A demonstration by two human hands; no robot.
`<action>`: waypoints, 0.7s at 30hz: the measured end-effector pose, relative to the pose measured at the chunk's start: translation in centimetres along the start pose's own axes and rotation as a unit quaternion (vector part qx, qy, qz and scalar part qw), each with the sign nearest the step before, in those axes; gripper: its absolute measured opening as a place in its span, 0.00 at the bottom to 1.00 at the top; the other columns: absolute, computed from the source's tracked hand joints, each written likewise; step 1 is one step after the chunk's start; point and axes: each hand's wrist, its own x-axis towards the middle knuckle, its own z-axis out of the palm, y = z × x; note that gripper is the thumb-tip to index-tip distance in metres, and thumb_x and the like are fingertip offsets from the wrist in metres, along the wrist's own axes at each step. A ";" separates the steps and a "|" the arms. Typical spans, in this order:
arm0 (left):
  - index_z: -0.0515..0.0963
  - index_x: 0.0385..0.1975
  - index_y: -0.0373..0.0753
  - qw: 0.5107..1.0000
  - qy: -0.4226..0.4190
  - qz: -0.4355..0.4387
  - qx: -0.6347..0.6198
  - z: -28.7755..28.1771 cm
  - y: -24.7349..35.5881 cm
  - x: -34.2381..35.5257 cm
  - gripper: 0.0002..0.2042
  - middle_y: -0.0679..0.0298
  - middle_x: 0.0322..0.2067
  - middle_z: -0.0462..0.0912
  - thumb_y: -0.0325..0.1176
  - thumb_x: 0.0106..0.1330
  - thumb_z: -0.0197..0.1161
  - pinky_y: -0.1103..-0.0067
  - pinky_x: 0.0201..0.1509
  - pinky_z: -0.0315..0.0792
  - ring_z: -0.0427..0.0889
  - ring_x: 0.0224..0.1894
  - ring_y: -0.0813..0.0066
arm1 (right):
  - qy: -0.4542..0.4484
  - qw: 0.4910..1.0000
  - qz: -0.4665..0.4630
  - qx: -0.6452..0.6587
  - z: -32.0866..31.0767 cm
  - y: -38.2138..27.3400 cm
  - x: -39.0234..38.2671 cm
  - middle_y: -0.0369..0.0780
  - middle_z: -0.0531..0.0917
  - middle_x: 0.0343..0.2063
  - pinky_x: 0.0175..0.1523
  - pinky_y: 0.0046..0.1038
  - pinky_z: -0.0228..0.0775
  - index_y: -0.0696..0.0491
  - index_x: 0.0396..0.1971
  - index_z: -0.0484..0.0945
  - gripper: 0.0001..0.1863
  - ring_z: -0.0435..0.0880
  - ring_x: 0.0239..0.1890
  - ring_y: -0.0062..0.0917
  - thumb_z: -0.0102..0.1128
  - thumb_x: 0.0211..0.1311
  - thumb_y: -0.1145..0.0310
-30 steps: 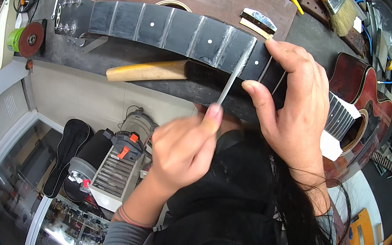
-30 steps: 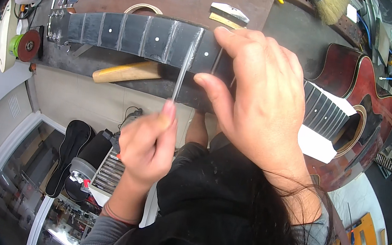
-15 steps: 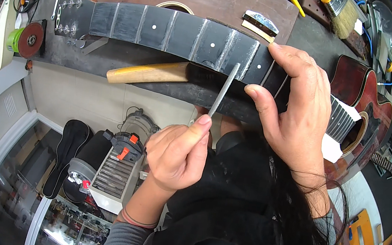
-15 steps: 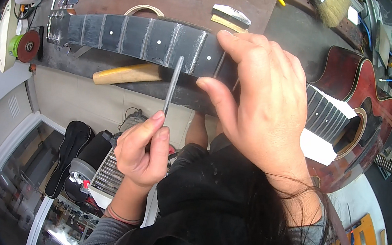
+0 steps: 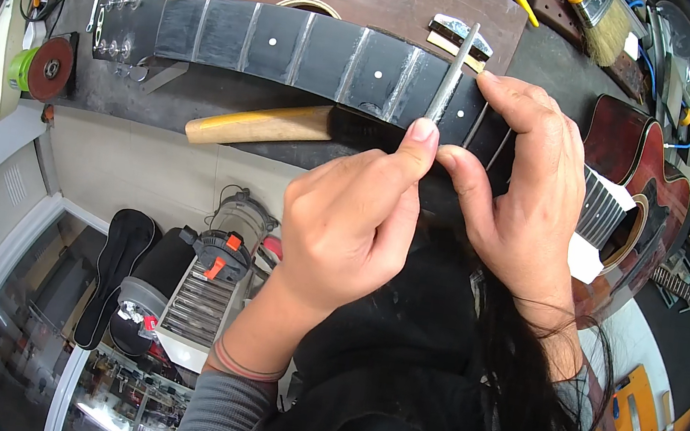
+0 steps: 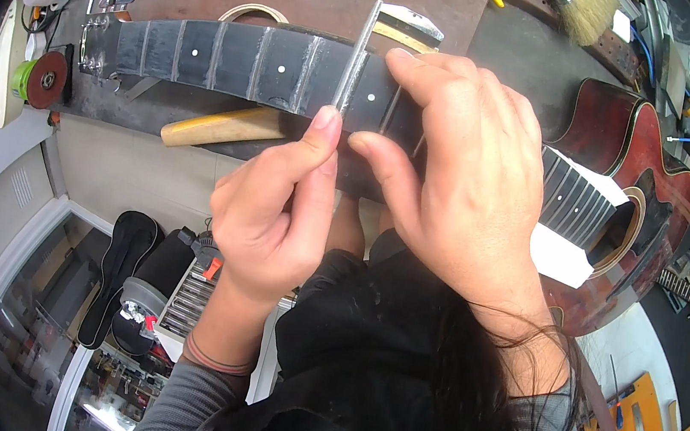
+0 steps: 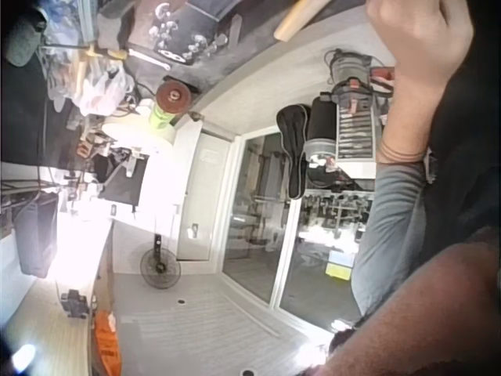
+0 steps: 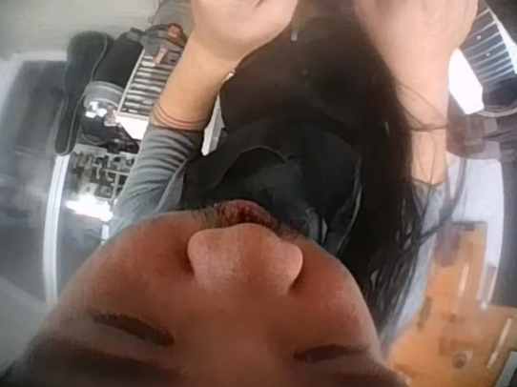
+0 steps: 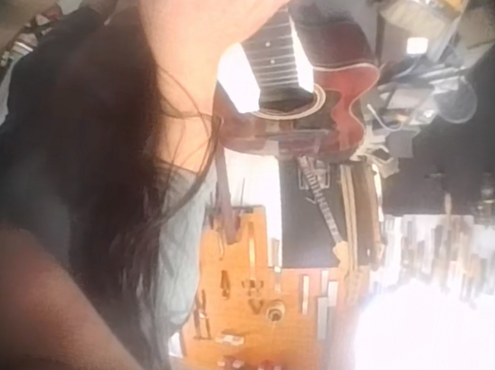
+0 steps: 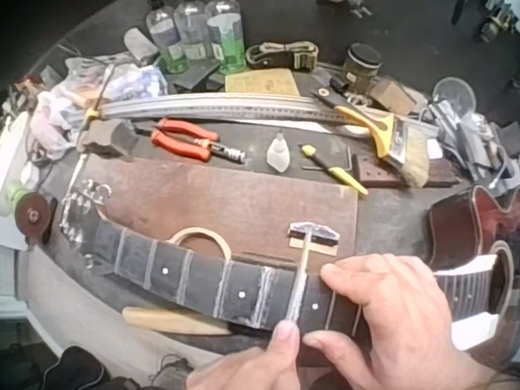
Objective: The person uses a metal file to smooth the edges of the frets on a guitar neck. They systematically move the file along the fretboard, filing each fret individually. The person briefly switches to a yellow-handled tool to scrape or clean the fretboard surface before resuming the filing process.
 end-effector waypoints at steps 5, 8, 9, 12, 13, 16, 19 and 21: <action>0.88 0.60 0.30 0.999 -0.017 -0.040 -0.009 -2.0 1.3 -4.9 0.26 0.58 0.25 0.83 0.11 0.58 0.70 0.69 0.29 0.77 0.82 0.21 0.63 | 0.007 1.000 -0.011 0.011 0.0 0.2 0.0 0.45 0.88 0.59 0.64 0.42 0.75 0.55 0.64 0.81 0.33 0.87 0.60 0.45 0.83 0.61 0.64; 0.88 0.58 0.29 1.000 0.006 -0.021 -0.008 -0.7 0.6 -2.6 0.24 0.57 0.24 0.83 0.11 0.58 0.71 0.70 0.29 0.77 0.83 0.22 0.63 | 0.007 1.000 -0.011 0.011 0.1 0.1 0.0 0.45 0.88 0.59 0.64 0.42 0.74 0.55 0.64 0.81 0.33 0.87 0.59 0.45 0.84 0.60 0.64; 0.88 0.58 0.29 1.000 0.012 -0.012 -0.015 0.0 0.2 -0.6 0.24 0.57 0.24 0.83 0.10 0.58 0.71 0.70 0.29 0.77 0.83 0.22 0.64 | 0.007 1.000 -0.009 0.010 0.1 0.1 0.0 0.45 0.88 0.59 0.64 0.42 0.74 0.55 0.64 0.80 0.33 0.87 0.59 0.45 0.84 0.61 0.64; 0.88 0.60 0.29 1.000 0.017 -0.013 -0.010 0.3 0.4 -0.6 0.27 0.58 0.23 0.81 0.10 0.58 0.69 0.69 0.28 0.76 0.82 0.20 0.64 | 0.006 1.000 -0.007 0.015 0.2 0.4 0.0 0.45 0.88 0.59 0.64 0.42 0.74 0.54 0.65 0.80 0.33 0.87 0.59 0.45 0.84 0.61 0.64; 0.88 0.61 0.30 1.000 0.017 -0.013 -0.001 -0.2 0.6 -2.5 0.27 0.59 0.23 0.81 0.10 0.58 0.69 0.69 0.27 0.76 0.81 0.20 0.64 | 0.004 1.000 -0.010 0.018 0.2 0.4 0.0 0.45 0.88 0.59 0.64 0.42 0.74 0.54 0.65 0.80 0.33 0.87 0.60 0.45 0.84 0.61 0.64; 0.87 0.63 0.31 0.999 -0.009 -0.033 0.003 -1.6 1.3 -4.7 0.29 0.60 0.21 0.78 0.10 0.58 0.70 0.68 0.26 0.73 0.78 0.19 0.64 | 0.005 1.000 -0.006 0.003 -0.1 0.2 0.0 0.45 0.88 0.59 0.64 0.42 0.75 0.54 0.65 0.80 0.33 0.86 0.59 0.45 0.83 0.61 0.63; 0.87 0.63 0.31 1.000 0.013 -0.003 0.002 0.1 0.1 -0.9 0.28 0.60 0.22 0.78 0.10 0.59 0.69 0.68 0.27 0.73 0.78 0.20 0.63 | 0.006 1.000 -0.007 0.001 0.1 -0.1 -0.2 0.45 0.88 0.59 0.64 0.42 0.75 0.55 0.65 0.80 0.33 0.86 0.60 0.44 0.83 0.62 0.63; 0.87 0.62 0.31 1.000 0.020 -0.004 -0.014 0.7 -0.1 0.0 0.27 0.59 0.23 0.78 0.11 0.60 0.69 0.67 0.28 0.74 0.79 0.21 0.62 | 0.004 1.000 -0.005 0.002 0.1 0.1 -0.1 0.45 0.88 0.59 0.65 0.42 0.75 0.55 0.65 0.80 0.33 0.86 0.60 0.44 0.83 0.62 0.63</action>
